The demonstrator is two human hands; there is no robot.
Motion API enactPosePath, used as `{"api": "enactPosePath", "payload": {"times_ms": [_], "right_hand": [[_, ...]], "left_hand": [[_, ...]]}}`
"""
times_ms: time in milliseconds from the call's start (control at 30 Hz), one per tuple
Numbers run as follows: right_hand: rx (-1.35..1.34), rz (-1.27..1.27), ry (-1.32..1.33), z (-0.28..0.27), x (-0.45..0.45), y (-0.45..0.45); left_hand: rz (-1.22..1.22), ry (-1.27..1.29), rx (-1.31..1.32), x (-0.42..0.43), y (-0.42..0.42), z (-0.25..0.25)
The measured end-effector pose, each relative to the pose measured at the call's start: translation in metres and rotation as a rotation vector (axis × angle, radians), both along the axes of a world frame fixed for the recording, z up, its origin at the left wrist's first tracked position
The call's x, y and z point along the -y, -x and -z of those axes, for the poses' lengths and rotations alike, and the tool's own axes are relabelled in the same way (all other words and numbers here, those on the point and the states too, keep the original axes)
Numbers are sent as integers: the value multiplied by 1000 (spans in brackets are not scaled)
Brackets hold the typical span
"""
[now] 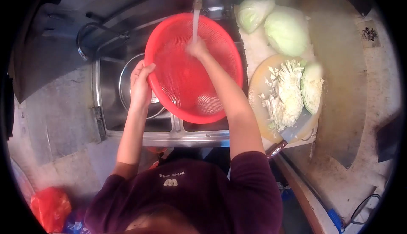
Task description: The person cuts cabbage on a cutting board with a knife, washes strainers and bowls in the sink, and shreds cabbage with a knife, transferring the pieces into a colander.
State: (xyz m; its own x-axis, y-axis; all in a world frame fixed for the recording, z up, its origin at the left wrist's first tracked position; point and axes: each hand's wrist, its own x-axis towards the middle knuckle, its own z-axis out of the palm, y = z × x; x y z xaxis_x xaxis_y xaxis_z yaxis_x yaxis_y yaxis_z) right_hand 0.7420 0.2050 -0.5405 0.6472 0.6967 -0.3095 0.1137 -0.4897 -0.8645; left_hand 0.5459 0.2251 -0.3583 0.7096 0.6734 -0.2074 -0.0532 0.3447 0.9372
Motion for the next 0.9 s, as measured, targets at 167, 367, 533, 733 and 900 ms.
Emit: {"api": "enactPosePath", "payload": {"times_ms": [167,367,533,733,900], "right_hand": [[106,-24,30,-27,-4,2],[-79,-24,-72,-35,-13,1],[44,-165,22,-28,-15,-8],[267,-420,2,-53,54,-44],[462,-657,271,-47,99,-30]], "left_hand": [[-34,4,13,-6,3,-11],[-42,-7,26,-11,6,-18],[-72,25,11,-16,8,-15],[-116,-62,10,-24,14,-15],[-92,-138,17,-21,14,-15]]}}
